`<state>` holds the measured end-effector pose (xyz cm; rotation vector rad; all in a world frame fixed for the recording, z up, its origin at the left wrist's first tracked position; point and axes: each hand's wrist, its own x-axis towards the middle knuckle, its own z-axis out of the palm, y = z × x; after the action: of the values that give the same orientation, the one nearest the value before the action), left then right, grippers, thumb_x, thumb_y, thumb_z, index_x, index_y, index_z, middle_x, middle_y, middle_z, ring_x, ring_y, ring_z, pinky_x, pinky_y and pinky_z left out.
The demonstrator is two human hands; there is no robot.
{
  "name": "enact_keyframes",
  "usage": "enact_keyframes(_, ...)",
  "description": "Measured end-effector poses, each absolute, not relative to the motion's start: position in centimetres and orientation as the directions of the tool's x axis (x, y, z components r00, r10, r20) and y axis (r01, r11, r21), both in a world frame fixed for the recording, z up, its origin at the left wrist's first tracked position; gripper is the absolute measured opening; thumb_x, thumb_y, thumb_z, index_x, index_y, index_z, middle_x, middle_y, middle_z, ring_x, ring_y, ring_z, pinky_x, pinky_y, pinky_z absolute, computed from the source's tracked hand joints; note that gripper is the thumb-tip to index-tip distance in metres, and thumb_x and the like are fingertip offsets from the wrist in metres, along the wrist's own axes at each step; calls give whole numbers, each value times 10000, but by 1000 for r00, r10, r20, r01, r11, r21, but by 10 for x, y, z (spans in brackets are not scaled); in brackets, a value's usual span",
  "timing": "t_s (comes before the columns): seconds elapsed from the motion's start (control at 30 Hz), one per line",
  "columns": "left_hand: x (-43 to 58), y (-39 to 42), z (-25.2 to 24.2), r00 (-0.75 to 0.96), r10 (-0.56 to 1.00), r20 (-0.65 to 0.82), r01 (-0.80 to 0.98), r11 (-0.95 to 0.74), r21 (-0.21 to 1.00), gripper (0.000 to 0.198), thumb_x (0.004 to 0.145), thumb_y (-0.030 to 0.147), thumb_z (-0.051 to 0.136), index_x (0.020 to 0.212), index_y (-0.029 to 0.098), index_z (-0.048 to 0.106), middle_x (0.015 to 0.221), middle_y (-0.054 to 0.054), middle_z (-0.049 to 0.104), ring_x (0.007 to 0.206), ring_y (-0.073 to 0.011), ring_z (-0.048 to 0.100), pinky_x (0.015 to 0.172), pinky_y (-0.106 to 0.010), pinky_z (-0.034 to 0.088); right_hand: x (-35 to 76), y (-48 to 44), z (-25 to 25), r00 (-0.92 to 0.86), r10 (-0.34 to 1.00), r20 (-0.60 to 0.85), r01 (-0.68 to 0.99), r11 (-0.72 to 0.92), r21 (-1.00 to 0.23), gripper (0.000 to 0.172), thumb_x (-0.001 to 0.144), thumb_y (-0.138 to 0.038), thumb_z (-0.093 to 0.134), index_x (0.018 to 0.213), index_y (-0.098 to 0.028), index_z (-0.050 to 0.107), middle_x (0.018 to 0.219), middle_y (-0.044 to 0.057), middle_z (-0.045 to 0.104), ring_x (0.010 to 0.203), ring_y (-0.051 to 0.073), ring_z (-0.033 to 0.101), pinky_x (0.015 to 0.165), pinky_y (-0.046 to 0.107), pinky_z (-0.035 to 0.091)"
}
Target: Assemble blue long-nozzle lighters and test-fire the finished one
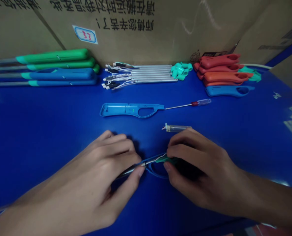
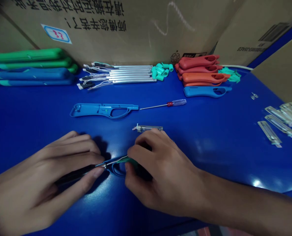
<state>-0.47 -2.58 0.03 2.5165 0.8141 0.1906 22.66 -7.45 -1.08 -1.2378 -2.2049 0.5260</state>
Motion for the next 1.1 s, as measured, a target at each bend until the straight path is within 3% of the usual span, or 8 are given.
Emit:
enact_keyframes(0.23, -5, -24, 0, 822, 569, -18, 511, -723, 465, 165, 936, 267, 480, 975, 294, 638, 898, 42, 648, 835, -174, 600, 972, -426, 367, 228, -76, -9, -432, 871, 235, 647, 481, -591, 76, 877, -141, 587, 932, -140, 639, 928, 72, 624, 853, 175, 552, 774, 362, 455)
enact_keyframes(0.5, -4, -25, 1, 822, 570, -15, 514, -730, 451, 166, 936, 267, 480, 975, 290, 640, 904, 35, 655, 847, -183, 606, 962, -435, 380, 230, -75, -10, -459, 855, 243, 624, 505, -597, 82, 889, -144, 577, 894, -144, 659, 912, 63, 599, 836, 166, 541, 758, 353, 449)
enact_keyframes(0.77, -4, -24, -1, 827, 562, 6, 500, -740, 450, 155, 931, 264, 491, 961, 291, 641, 888, 43, 648, 841, -173, 611, 959, -417, 387, 232, -75, -11, -401, 889, 221, 617, 440, -652, 47, 898, -157, 595, 904, -165, 641, 931, 45, 614, 875, 148, 560, 807, 324, 460)
enact_keyframes(0.97, -5, -25, 0, 827, 562, 7, 497, -737, 458, 163, 936, 266, 477, 908, 274, 638, 852, 35, 635, 814, -171, 601, 954, -416, 391, 231, -73, -9, -365, 914, 177, 583, 372, -723, 31, 870, -136, 618, 874, -167, 617, 884, 22, 625, 898, 127, 577, 947, 316, 438)
enact_keyframes(1.1, -4, -24, 0, 829, 559, -8, 500, -735, 457, 162, 938, 269, 479, 916, 275, 639, 866, 36, 630, 823, -169, 594, 961, -423, 378, 230, -72, -9, -371, 911, 178, 589, 379, -713, 28, 864, -144, 622, 871, -171, 619, 905, 23, 637, 913, 124, 584, 933, 295, 444)
